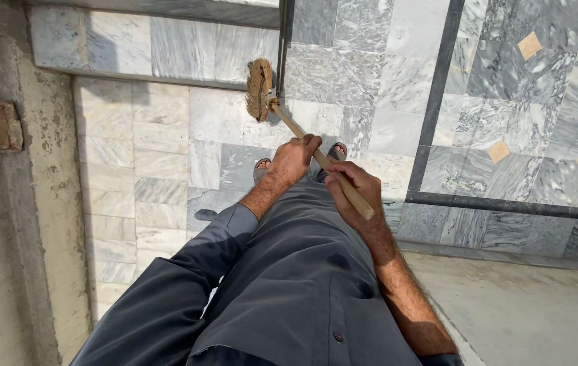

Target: Sweeping a tiled floor and stairs using a broom.

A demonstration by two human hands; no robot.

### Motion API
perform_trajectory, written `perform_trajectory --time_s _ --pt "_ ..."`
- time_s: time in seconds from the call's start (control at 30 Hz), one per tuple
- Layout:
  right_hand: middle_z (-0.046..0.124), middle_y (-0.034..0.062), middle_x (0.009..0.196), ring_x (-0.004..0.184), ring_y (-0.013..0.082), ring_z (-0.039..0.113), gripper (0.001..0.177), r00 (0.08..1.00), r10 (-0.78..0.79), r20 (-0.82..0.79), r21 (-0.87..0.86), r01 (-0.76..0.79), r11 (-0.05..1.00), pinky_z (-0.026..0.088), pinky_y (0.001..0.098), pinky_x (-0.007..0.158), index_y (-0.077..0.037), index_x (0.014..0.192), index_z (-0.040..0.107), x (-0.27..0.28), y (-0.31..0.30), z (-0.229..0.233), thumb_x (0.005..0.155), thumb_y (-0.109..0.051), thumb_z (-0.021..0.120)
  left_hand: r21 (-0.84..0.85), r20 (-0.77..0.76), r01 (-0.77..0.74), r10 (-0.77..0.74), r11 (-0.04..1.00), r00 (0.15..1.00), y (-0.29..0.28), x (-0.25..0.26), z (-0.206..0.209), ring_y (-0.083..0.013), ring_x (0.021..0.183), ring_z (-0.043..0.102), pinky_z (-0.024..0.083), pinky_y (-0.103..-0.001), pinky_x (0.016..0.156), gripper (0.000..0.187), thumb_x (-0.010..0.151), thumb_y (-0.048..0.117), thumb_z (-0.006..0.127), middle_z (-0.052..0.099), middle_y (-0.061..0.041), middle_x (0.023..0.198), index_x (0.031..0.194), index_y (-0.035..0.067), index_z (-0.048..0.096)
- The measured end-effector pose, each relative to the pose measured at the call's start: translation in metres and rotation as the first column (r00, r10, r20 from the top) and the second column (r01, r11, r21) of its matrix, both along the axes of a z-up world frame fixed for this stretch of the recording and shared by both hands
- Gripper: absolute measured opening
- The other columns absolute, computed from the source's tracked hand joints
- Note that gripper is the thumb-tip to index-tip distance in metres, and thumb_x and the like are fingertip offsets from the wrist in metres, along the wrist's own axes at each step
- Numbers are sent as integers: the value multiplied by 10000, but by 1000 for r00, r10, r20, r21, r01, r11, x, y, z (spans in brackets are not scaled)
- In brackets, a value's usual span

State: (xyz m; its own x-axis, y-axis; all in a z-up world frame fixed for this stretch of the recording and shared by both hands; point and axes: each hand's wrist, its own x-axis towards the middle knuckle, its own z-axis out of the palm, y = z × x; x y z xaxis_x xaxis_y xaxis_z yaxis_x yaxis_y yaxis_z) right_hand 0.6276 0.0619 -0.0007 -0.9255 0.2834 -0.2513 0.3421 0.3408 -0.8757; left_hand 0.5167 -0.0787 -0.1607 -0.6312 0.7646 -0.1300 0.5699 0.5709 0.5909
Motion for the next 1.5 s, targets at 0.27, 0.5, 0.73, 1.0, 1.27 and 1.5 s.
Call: perform_trajectory --time_s 0.27,0.5,0.73,1.0,1.27,1.5 --pt "482 235 1514 1327 296 606 757 897 438 -60 -457 -415 787 558 430 1069 -51 1541 345 -64 6 -48 928 -155 777 -120 -226 -286 254 951 940 -50 -71 -46 -373 1065 672 595 -446 837 289 876 -3 672 673 -130 1290 1148 70 607" --pt "428 233 1560 1395 301 554 758 841 524 -135 -423 -527 737 514 429 1141 -78 1594 266 -112 -31 -76 998 -173 724 -99 -222 -419 391 902 893 -81 -117 -15 -398 1091 634 573 -460 862 486 649 27 715 641 -143 1306 1120 49 596" --pt "628 154 1427 1367 215 604 497 953 266 -147 -491 -303 817 551 332 1087 -63 1551 419 -171 -123 -131 1089 -151 581 -128 -225 -472 437 872 871 -163 -181 -75 -366 1143 637 578 -455 916 277 903 -12 650 646 -90 1333 1158 84 599" --pt "751 107 1117 971 128 690 276 1000 -7 20 -474 16 880 576 263 861 -28 1313 680 -233 -138 -147 1047 -92 645 -150 -127 -436 420 887 898 -155 -242 -119 -512 1332 482 508 -484 1028 515 881 1 672 540 -353 1354 1371 152 617" --pt "760 140 987 893 166 740 190 957 -280 78 -268 291 918 632 288 776 43 1131 740 -203 -51 -43 989 -27 636 63 175 -400 384 915 907 -22 -184 -98 -485 1261 517 505 -501 1005 438 883 -42 650 563 -306 1252 1295 104 666" --pt "740 158 1036 961 191 755 195 892 -437 115 -165 451 877 654 316 837 76 1076 730 -151 35 -3 959 -26 612 300 192 -321 273 898 943 96 -122 -72 -440 1110 585 529 -525 928 325 862 -31 666 581 -242 1094 1164 90 672"
